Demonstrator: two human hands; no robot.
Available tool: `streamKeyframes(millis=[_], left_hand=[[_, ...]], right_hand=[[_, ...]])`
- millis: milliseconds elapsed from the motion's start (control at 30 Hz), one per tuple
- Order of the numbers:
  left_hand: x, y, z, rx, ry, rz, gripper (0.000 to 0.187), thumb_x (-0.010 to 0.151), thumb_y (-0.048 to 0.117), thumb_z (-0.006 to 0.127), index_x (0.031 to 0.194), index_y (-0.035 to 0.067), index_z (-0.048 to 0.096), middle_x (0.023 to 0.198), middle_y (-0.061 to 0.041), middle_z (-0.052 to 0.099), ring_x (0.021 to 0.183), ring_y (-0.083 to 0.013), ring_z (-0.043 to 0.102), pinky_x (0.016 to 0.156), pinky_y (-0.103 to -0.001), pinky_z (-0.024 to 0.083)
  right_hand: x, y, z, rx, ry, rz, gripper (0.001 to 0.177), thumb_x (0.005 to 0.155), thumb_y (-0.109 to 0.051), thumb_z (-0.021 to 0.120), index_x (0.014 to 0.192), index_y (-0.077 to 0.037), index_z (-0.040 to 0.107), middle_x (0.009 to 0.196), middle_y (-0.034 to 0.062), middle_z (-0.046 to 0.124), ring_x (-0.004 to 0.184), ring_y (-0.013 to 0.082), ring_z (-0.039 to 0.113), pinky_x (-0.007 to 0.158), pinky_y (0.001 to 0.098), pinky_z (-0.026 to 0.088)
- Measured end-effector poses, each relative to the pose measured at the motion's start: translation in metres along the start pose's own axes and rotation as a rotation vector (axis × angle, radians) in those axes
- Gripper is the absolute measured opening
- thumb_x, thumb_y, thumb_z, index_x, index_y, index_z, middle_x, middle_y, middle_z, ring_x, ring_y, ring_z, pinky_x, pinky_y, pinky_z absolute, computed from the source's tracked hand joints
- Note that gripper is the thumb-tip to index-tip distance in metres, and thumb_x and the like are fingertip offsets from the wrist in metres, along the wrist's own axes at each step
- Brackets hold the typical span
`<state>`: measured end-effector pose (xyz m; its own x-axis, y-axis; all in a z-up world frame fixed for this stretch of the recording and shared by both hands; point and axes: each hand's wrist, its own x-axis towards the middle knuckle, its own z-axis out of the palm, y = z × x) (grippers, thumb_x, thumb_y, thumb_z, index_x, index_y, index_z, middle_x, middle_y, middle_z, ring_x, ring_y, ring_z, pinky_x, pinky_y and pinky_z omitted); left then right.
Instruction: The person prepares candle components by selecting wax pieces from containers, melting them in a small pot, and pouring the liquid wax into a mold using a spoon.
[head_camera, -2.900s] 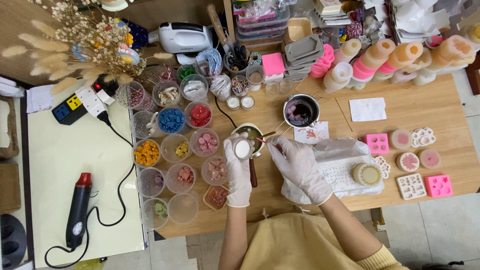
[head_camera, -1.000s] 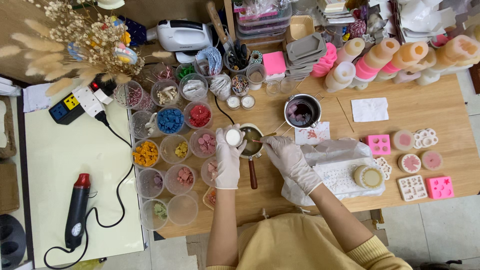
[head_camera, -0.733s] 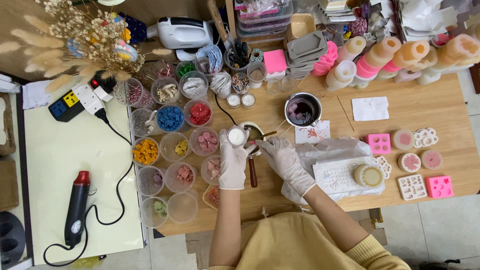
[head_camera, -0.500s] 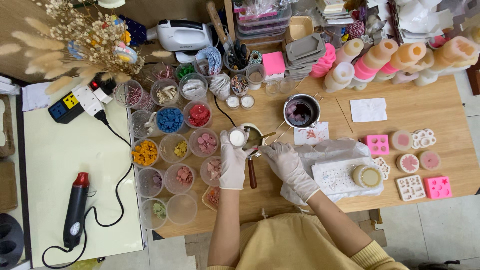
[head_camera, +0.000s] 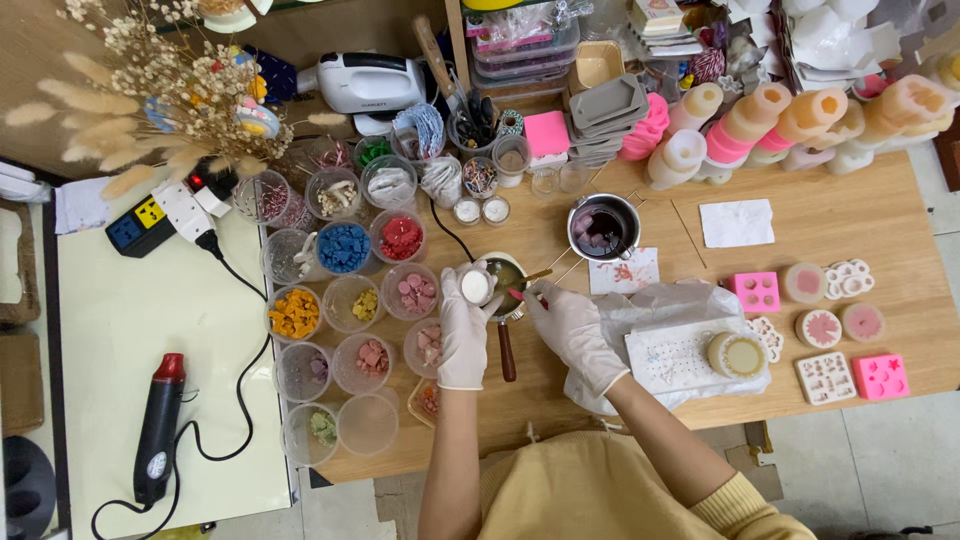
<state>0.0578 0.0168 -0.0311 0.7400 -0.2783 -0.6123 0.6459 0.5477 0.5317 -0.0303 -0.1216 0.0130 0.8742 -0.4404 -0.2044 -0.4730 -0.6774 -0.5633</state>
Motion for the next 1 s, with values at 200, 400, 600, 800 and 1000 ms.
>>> streamKeyframes(millis=[200, 400, 600, 800, 1000], left_hand=[[-0.012, 0.0, 0.008, 0.03, -0.057, 0.133, 0.037, 0.111, 0.039, 0.039, 0.111, 0.01, 0.062, 0.104, -0.004, 0.071, 0.091, -0.0177, 0.066, 0.081, -0.035, 0.053], [-0.012, -0.004, 0.013, 0.439, -0.087, 0.584, 0.018, 0.108, 0.019, 0.049, 0.107, 0.005, 0.06, 0.104, -0.008, 0.071, 0.09, -0.0146, 0.064, 0.08, -0.031, 0.053], [-0.001, -0.01, 0.006, 0.567, -0.084, 0.697, 0.019, 0.11, 0.017, 0.048, 0.108, 0.004, 0.062, 0.105, -0.008, 0.069, 0.094, -0.0141, 0.064, 0.086, -0.027, 0.053], [0.006, -0.008, -0.018, -0.142, 0.069, 0.018, 0.033, 0.106, 0.045, 0.043, 0.107, 0.017, 0.061, 0.1, -0.004, 0.067, 0.091, -0.021, 0.063, 0.092, -0.059, 0.051], [-0.011, -0.003, -0.013, -0.237, 0.101, -0.107, 0.036, 0.1, 0.045, 0.048, 0.113, 0.014, 0.062, 0.112, -0.003, 0.07, 0.111, -0.0268, 0.061, 0.101, -0.072, 0.044]], right_hand=[[-0.014, -0.016, -0.014, 0.43, -0.014, 0.018, 0.027, 0.09, -0.035, 0.07, 0.101, -0.011, 0.075, 0.071, 0.014, 0.072, 0.062, 0.0324, 0.069, 0.06, 0.0417, 0.055], [-0.008, -0.019, -0.011, 0.059, 0.061, -0.106, 0.022, 0.093, -0.034, 0.069, 0.097, -0.014, 0.076, 0.074, 0.014, 0.072, 0.065, 0.0342, 0.07, 0.06, 0.0441, 0.054], [-0.008, -0.01, 0.006, 0.023, 0.138, -0.233, 0.02, 0.095, -0.034, 0.065, 0.095, -0.015, 0.073, 0.072, 0.0134, 0.071, 0.066, 0.035, 0.07, 0.059, 0.0464, 0.055], [-0.014, 0.007, 0.008, -0.066, 0.085, -0.144, 0.023, 0.098, -0.031, 0.062, 0.104, -0.01, 0.066, 0.072, 0.0168, 0.071, 0.063, 0.0377, 0.069, 0.057, 0.0501, 0.053], [-0.04, 0.005, -0.02, -0.009, 0.086, -0.11, 0.024, 0.099, -0.032, 0.064, 0.098, -0.008, 0.063, 0.071, 0.0203, 0.066, 0.061, 0.0388, 0.067, 0.056, 0.0493, 0.052]])
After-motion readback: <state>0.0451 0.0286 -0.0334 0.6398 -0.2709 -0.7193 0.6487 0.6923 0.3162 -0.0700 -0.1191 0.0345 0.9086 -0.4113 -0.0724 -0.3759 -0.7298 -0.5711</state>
